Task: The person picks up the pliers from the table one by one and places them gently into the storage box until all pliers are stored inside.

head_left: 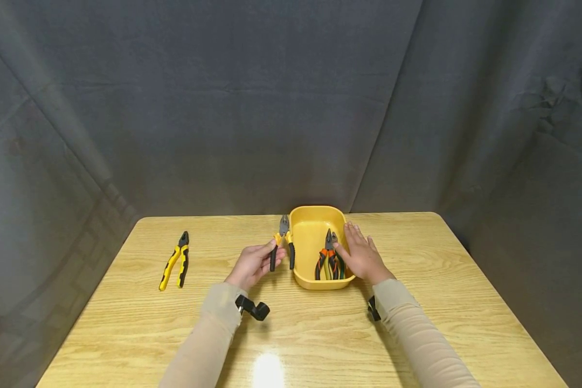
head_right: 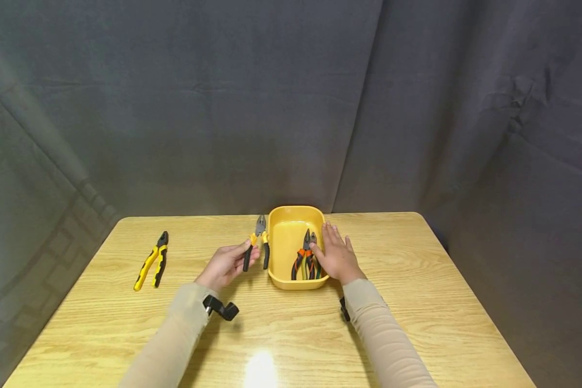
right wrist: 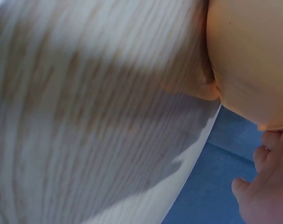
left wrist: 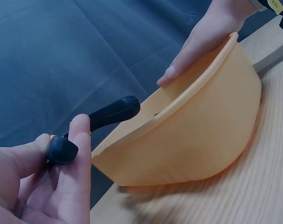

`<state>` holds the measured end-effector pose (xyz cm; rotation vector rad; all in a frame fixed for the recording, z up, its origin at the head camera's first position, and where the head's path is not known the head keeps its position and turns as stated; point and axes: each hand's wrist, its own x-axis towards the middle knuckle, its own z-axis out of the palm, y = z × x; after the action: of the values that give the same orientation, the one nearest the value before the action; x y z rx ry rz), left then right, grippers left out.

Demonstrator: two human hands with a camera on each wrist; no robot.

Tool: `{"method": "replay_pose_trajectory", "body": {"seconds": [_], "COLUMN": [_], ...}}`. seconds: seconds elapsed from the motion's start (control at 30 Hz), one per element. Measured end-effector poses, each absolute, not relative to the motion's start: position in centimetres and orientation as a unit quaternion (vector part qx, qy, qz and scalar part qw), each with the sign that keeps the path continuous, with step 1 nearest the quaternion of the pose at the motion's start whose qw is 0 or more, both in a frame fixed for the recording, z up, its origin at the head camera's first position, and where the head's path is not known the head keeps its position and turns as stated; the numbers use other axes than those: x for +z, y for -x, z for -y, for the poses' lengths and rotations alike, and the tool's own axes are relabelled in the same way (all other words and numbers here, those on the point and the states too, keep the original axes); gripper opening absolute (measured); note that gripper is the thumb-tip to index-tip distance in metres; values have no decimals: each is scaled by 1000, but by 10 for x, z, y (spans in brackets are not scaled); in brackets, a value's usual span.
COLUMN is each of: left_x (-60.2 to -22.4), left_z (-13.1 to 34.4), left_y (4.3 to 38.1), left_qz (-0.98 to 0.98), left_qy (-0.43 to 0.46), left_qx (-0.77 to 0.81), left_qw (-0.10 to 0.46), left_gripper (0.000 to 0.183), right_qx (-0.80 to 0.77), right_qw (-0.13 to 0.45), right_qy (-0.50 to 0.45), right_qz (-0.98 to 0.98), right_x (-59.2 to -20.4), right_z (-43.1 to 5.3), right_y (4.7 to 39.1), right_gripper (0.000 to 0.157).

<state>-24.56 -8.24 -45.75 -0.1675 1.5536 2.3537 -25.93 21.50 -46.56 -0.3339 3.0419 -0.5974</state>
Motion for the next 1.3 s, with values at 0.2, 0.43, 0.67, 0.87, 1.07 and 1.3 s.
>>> {"method": "replay_pose_trajectory", "body": {"seconds": [0.2,0.43,0.67,0.87,1.07,1.3], "left_x": [-459,-459,-462,-462,-462,-460], "left_z": [75,68,62,57,52,45], "left_y": [245,245,245,247,247,248], "left_qz": [-544,-543,-549,-549,-553,-556], "left_qy": [59,54,51,64,60,55], "left_qx": [823,823,820,818,816,814], "left_qw": [154,159,154,155,156,160], "left_gripper": [35,38,32,29,33,33], "right_qx": [-185,-172,-170,-171,-170,-172], "right_qw": [10,1,-6,-8,-8,-1], "right_qy": [110,108,105,106,103,103], "right_qz": [-976,-979,-980,-980,-980,-980], "right_x": [-467,-467,-467,-469,-469,-467], "right_z": [-216,-215,-215,-215,-215,-214], "right_y": [260,260,260,261,261,261], "right_gripper": [78,78,78,80,79,79]}}
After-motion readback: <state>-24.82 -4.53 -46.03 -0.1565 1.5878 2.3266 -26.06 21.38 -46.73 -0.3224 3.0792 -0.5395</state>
